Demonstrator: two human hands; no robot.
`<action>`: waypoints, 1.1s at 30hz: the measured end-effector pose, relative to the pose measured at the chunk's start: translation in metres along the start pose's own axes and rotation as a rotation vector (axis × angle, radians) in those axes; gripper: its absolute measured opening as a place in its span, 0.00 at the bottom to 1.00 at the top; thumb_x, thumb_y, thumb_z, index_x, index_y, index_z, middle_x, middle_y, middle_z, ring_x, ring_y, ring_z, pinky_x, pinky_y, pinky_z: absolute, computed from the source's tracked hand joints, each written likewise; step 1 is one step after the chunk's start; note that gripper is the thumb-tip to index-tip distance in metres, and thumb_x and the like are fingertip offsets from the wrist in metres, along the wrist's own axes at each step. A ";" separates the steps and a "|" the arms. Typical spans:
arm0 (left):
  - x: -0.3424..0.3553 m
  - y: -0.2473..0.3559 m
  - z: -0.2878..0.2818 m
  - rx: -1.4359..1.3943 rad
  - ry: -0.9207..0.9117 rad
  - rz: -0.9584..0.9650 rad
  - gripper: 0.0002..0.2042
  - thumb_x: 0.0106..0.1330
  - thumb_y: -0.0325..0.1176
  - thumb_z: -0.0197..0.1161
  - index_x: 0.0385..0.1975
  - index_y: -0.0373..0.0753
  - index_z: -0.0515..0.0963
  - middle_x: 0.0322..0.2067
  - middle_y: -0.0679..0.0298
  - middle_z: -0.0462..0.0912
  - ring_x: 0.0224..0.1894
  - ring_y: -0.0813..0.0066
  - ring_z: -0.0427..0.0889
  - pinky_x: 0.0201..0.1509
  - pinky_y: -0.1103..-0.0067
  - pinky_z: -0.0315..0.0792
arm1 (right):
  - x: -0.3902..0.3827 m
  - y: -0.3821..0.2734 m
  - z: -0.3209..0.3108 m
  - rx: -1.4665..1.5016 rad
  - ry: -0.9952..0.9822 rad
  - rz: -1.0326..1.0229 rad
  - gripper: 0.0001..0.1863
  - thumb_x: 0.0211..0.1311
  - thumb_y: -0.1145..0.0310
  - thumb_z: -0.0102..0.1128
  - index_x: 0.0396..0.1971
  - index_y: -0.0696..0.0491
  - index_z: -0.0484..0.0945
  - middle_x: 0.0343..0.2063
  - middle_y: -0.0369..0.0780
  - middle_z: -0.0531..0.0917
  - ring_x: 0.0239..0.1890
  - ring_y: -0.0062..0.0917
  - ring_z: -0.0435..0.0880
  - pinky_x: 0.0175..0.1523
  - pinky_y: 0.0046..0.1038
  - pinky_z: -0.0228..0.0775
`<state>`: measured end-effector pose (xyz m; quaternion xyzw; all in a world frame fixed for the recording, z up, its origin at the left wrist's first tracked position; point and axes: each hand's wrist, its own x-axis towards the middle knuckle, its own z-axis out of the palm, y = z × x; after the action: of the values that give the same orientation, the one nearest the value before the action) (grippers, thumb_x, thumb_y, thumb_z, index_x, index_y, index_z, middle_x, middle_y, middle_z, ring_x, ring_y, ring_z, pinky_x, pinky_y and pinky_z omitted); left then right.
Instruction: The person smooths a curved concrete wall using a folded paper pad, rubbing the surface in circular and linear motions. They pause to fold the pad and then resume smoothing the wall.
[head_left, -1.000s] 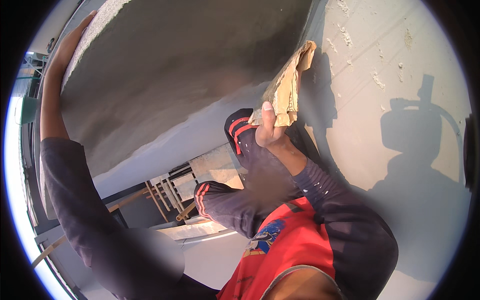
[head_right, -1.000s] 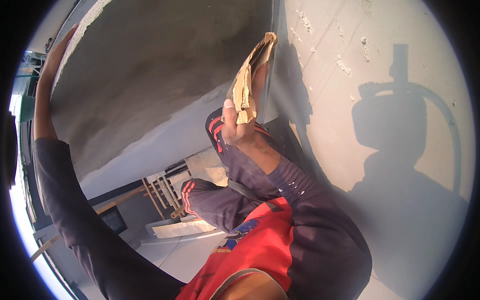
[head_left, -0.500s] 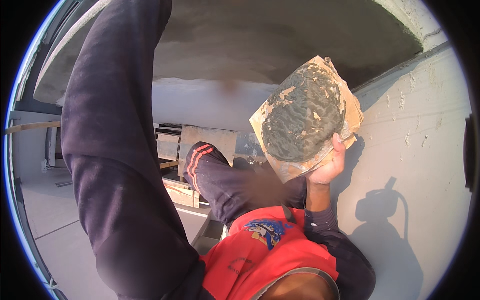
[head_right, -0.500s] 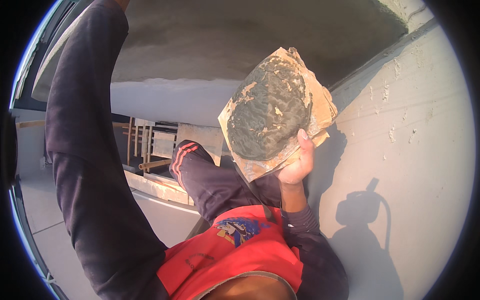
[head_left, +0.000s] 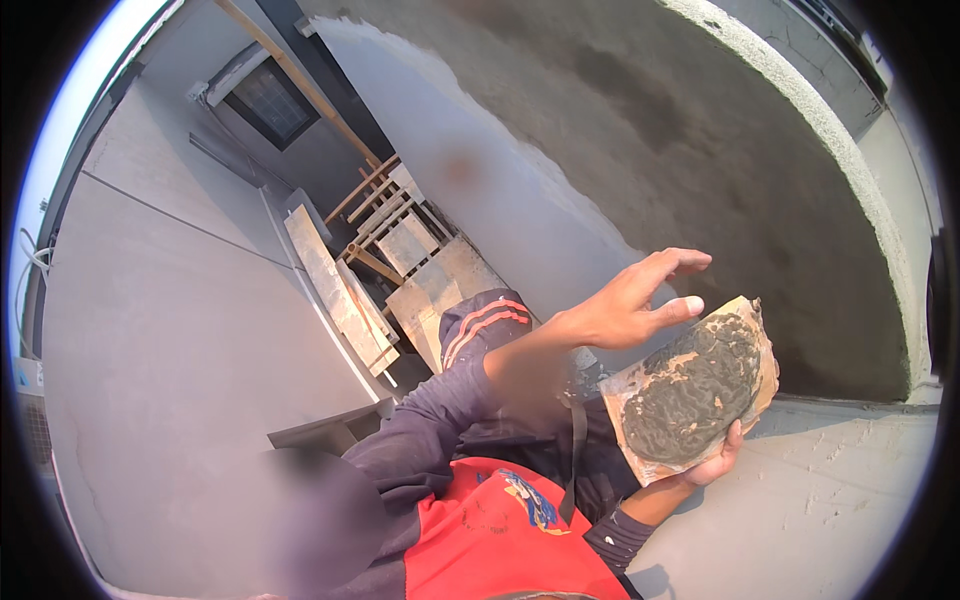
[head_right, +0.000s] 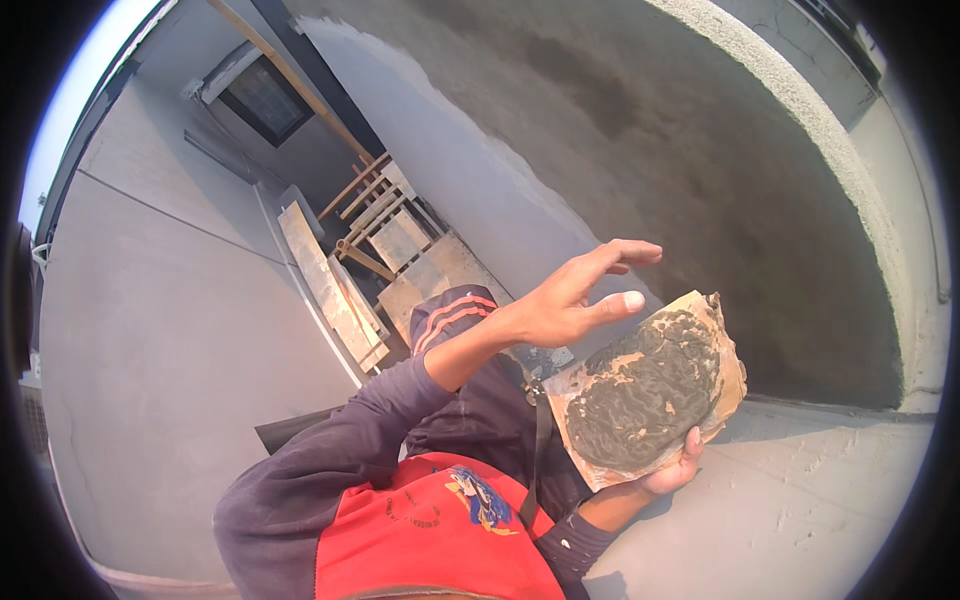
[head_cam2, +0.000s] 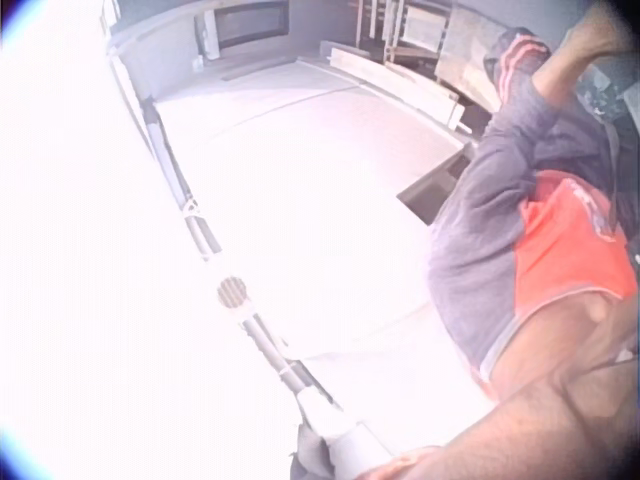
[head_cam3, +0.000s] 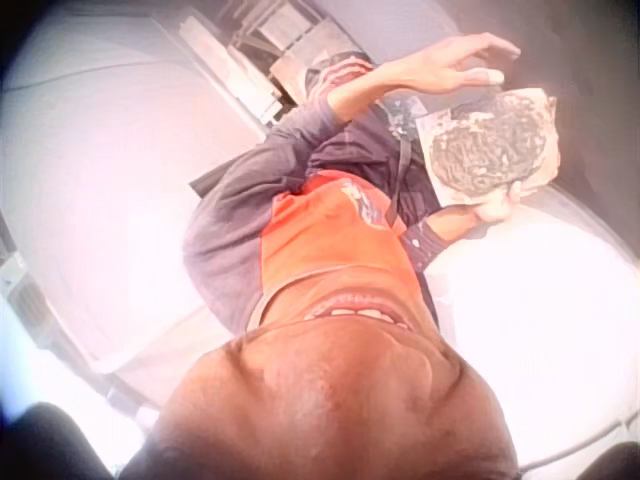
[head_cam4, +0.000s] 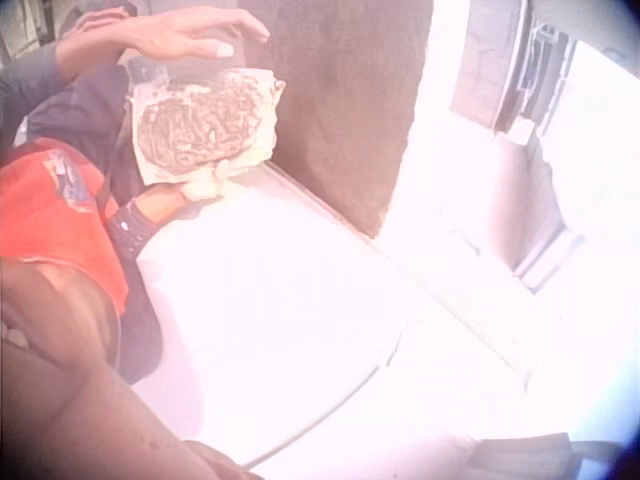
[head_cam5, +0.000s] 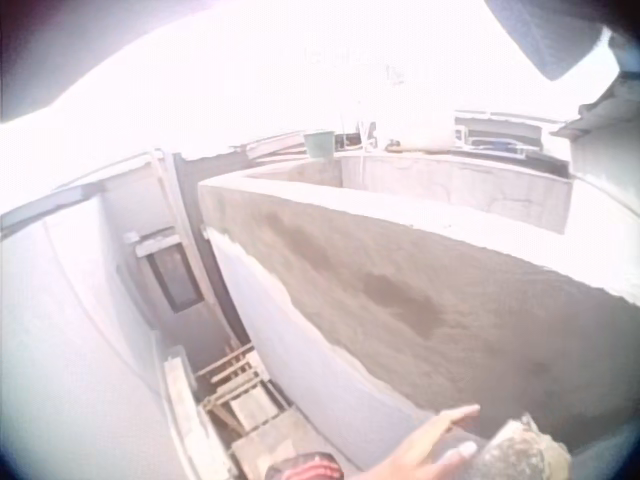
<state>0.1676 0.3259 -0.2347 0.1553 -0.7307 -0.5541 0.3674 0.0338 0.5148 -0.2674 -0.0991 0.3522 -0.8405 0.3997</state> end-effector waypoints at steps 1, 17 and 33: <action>-0.025 -0.026 0.002 -0.238 -0.075 -0.379 0.31 0.73 0.53 0.44 0.66 0.35 0.56 0.64 0.51 0.63 0.66 0.59 0.63 0.69 0.65 0.57 | 0.008 0.007 -0.019 -0.098 -0.027 0.052 0.32 0.62 0.62 0.49 0.64 0.62 0.58 0.59 0.47 0.69 0.58 0.36 0.72 0.60 0.36 0.65; -0.152 -0.130 0.056 -1.355 0.171 -0.683 0.34 0.71 0.61 0.36 0.67 0.38 0.56 0.62 0.58 0.67 0.63 0.65 0.69 0.66 0.65 0.65 | 0.057 0.031 -0.060 -0.555 -0.323 0.396 0.27 0.55 0.74 0.67 0.54 0.64 0.69 0.45 0.41 0.80 0.45 0.22 0.79 0.55 0.24 0.67; -0.158 -0.074 0.074 -1.767 0.243 -0.582 0.46 0.62 0.69 0.44 0.71 0.41 0.42 0.69 0.44 0.46 0.67 0.25 0.46 0.71 0.46 0.46 | 0.061 0.075 -0.071 -0.413 -0.237 0.350 0.28 0.56 0.78 0.63 0.57 0.63 0.65 0.50 0.43 0.77 0.50 0.27 0.77 0.59 0.28 0.66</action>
<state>0.2092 0.4528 -0.3689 0.0535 0.0659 -0.9582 0.2731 0.0070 0.4737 -0.3762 -0.2134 0.4784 -0.6519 0.5483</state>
